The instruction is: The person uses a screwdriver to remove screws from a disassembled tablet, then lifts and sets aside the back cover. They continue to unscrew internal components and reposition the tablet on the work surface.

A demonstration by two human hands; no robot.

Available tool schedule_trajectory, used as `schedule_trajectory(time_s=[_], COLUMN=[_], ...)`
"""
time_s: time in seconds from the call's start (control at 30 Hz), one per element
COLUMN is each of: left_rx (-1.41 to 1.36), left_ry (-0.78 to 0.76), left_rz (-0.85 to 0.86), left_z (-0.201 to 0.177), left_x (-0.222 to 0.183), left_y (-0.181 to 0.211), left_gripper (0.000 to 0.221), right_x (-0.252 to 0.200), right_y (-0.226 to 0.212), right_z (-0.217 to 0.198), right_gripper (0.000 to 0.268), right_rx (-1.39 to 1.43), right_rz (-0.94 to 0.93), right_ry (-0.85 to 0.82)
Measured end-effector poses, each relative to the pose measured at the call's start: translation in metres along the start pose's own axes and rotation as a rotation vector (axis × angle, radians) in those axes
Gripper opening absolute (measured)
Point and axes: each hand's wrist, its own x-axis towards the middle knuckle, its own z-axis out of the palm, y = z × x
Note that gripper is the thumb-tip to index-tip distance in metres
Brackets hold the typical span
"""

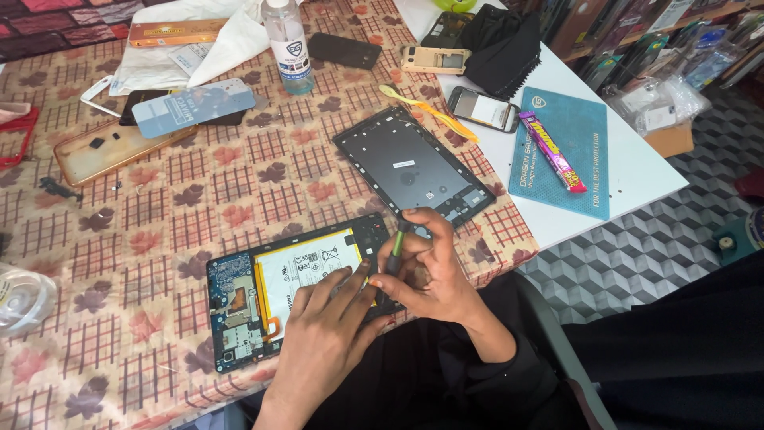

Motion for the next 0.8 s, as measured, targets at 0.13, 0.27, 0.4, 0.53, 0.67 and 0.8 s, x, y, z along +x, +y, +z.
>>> schedule_trajectory(time_s=[0.13, 0.27, 0.4, 0.53, 0.67, 0.8], left_rx=[-0.013, -0.052, -0.038, -0.037, -0.047, -0.056], left_ry=[-0.001, -0.007, -0.008, -0.003, -0.019, -0.039], left_rz=[0.011, -0.011, -0.014, -0.004, 0.006, -0.002], left_z=[-0.002, -0.003, -0.003, -0.005, -0.006, -0.007], left_x=[0.001, 0.002, 0.003, 0.004, 0.003, 0.002], left_y=[-0.002, -0.003, -0.002, -0.002, -0.003, -0.003], left_gripper=[0.043, 0.039, 0.035, 0.037, 0.043, 0.046], right_x=[0.000, 0.000, 0.000, -0.001, -0.004, -0.003], right_y=[-0.001, -0.001, 0.000, 0.003, 0.008, 0.013], right_z=[-0.002, -0.003, -0.004, -0.006, -0.005, -0.003], right_gripper=[0.087, 0.085, 0.084, 0.087, 0.090, 0.088], right_rx=[0.005, 0.088, 0.117, 0.097, 0.093, 0.161], right_rz=[-0.015, 0.058, 0.044, -0.002, -0.035, -0.190], right_ry=[-0.018, -0.030, -0.052, -0.051, -0.038, -0.051])
